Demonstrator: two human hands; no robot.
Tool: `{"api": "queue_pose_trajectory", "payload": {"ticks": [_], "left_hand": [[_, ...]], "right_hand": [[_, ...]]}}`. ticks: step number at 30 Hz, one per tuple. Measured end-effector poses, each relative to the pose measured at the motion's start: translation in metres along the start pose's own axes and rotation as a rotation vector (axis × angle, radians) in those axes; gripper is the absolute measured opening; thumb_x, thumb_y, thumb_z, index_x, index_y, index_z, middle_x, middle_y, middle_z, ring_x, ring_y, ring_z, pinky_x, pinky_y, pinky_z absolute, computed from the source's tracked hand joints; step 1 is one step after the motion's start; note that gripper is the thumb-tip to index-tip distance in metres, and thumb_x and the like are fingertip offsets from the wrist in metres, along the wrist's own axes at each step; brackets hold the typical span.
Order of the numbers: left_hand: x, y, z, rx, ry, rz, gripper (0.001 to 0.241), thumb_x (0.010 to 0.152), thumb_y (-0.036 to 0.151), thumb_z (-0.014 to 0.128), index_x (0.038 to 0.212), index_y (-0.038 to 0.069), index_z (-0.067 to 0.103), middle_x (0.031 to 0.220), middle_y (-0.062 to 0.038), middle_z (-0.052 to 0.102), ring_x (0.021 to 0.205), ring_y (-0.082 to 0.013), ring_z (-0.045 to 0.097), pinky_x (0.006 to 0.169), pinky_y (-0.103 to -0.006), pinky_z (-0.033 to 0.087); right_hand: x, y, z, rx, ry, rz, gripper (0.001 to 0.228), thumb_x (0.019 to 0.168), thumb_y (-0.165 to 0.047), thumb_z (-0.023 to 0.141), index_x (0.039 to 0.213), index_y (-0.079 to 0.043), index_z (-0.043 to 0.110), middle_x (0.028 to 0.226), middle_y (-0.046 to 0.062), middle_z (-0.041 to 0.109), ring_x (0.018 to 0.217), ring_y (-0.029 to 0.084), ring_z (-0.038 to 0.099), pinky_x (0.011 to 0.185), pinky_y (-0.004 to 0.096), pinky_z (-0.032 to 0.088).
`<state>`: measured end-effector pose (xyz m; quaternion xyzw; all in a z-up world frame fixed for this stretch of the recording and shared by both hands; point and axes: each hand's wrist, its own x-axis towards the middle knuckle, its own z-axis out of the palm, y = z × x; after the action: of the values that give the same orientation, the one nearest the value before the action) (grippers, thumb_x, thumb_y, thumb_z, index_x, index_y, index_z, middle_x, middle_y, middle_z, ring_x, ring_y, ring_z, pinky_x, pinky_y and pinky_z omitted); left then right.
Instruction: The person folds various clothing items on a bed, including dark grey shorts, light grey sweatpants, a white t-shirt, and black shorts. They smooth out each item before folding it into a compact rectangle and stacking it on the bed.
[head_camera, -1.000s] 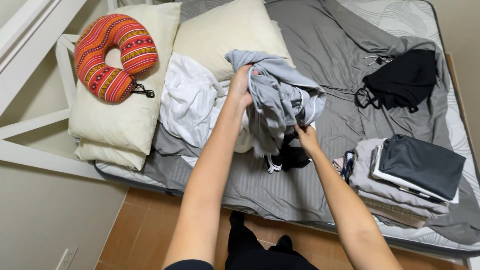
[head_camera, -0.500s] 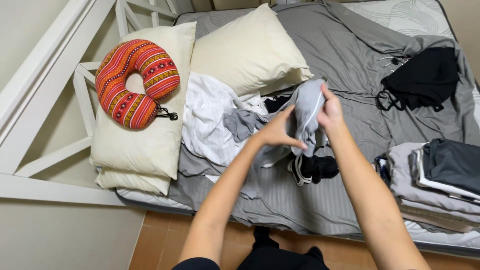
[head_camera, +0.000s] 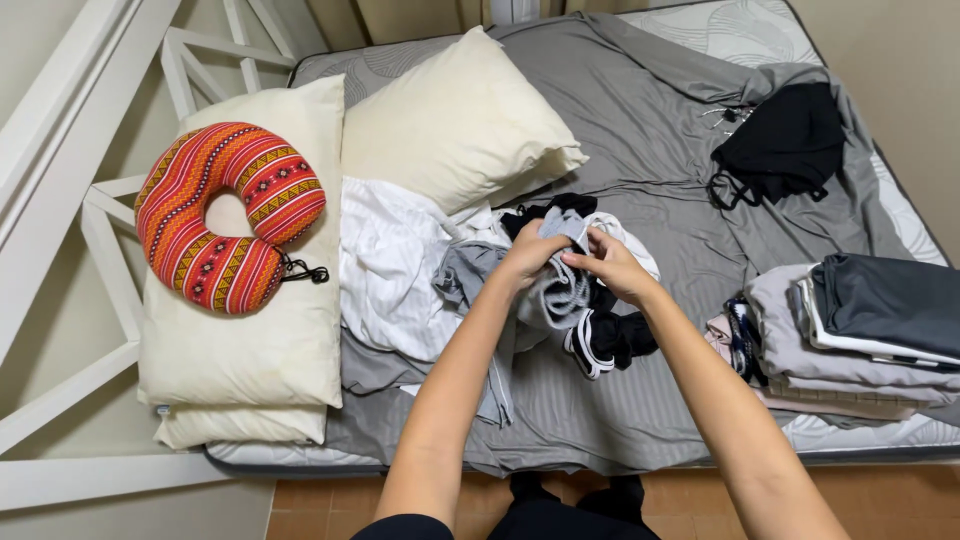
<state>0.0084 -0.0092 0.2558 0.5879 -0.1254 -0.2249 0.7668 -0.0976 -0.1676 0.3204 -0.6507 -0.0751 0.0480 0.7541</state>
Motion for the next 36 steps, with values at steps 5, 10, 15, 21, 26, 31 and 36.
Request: {"api": "queue_pose_trajectory", "payload": {"ticks": [5, 10, 15, 21, 26, 31, 36], "left_hand": [[-0.038, 0.06, -0.005, -0.137, -0.232, -0.221, 0.036, 0.08, 0.014, 0.083, 0.111, 0.004, 0.068, 0.102, -0.007, 0.073, 0.088, -0.016, 0.072, 0.076, -0.031, 0.059], [0.006, 0.051, -0.066, 0.027, 0.35, -0.141, 0.023, 0.072, 0.007, 0.087, 0.09, 0.004, 0.073, 0.087, -0.008, 0.074, 0.075, -0.019, 0.067, 0.061, -0.0356, 0.051], [0.039, 0.095, -0.025, 0.386, 0.963, 0.357, 0.066, 0.072, 0.022, 0.099, 0.114, -0.009, 0.058, 0.105, -0.019, 0.068, 0.089, -0.0209, 0.065, 0.08, -0.0351, 0.053], [-0.036, 0.089, -0.029, 0.178, 0.293, -0.014, 0.1, 0.063, 0.022, 0.096, 0.143, 0.008, 0.038, 0.11, -0.017, 0.07, 0.084, -0.0167, 0.073, 0.072, -0.0331, 0.06], [-0.066, 0.037, -0.061, 0.261, -0.013, -0.257, 0.098, 0.069, 0.019, 0.093, 0.153, 0.017, 0.043, 0.104, -0.015, 0.071, 0.072, -0.0174, 0.063, 0.061, -0.0323, 0.051], [-0.046, -0.015, -0.068, 0.409, -0.09, -0.164, 0.09, 0.072, 0.01, 0.086, 0.149, 0.013, 0.039, 0.099, -0.01, 0.071, 0.074, -0.0203, 0.074, 0.062, -0.0384, 0.066], [-0.106, 0.004, 0.022, 1.782, -0.148, 0.232, 0.088, 0.081, 0.005, 0.066, 0.159, 0.023, 0.03, 0.082, -0.018, 0.072, 0.073, -0.0353, 0.072, 0.059, -0.0459, 0.054]], "right_hand": [[0.02, 0.032, -0.103, 0.012, 0.268, 0.018, 0.035, 0.09, -0.002, 0.068, 0.125, -0.001, 0.063, 0.109, 0.007, 0.072, 0.094, 0.014, 0.069, 0.083, 0.029, 0.056], [0.001, -0.057, -0.168, -0.077, 0.776, 0.003, 0.035, 0.088, 0.002, 0.06, 0.114, -0.022, 0.06, 0.086, 0.003, 0.066, 0.075, 0.02, 0.066, 0.061, 0.037, 0.055], [-0.013, -0.118, -0.167, -1.273, 0.741, -0.545, 0.04, 0.086, 0.008, 0.065, 0.12, -0.013, 0.061, 0.111, 0.012, 0.063, 0.098, 0.026, 0.064, 0.082, 0.038, 0.055], [-0.058, -0.118, -0.161, -0.413, -0.119, 0.201, 0.046, 0.078, 0.015, 0.045, 0.104, -0.018, 0.063, 0.128, 0.001, 0.06, 0.111, 0.014, 0.061, 0.076, 0.034, 0.06], [-0.063, -0.024, -0.21, -0.2, -0.055, 0.357, 0.029, 0.09, 0.008, 0.043, 0.091, -0.003, 0.07, 0.141, 0.008, 0.063, 0.108, 0.021, 0.068, 0.08, 0.037, 0.061], [-0.037, 0.021, -0.228, -1.002, 0.082, 0.252, 0.034, 0.085, 0.011, 0.048, 0.099, -0.002, 0.077, 0.139, 0.013, 0.07, 0.092, 0.039, 0.078, 0.078, 0.043, 0.064], [-0.039, 0.02, -0.195, -1.67, 0.139, 0.334, 0.039, 0.081, -0.009, 0.072, 0.118, -0.001, 0.065, 0.133, 0.025, 0.055, 0.117, 0.045, 0.062, 0.096, 0.051, 0.055]]}}
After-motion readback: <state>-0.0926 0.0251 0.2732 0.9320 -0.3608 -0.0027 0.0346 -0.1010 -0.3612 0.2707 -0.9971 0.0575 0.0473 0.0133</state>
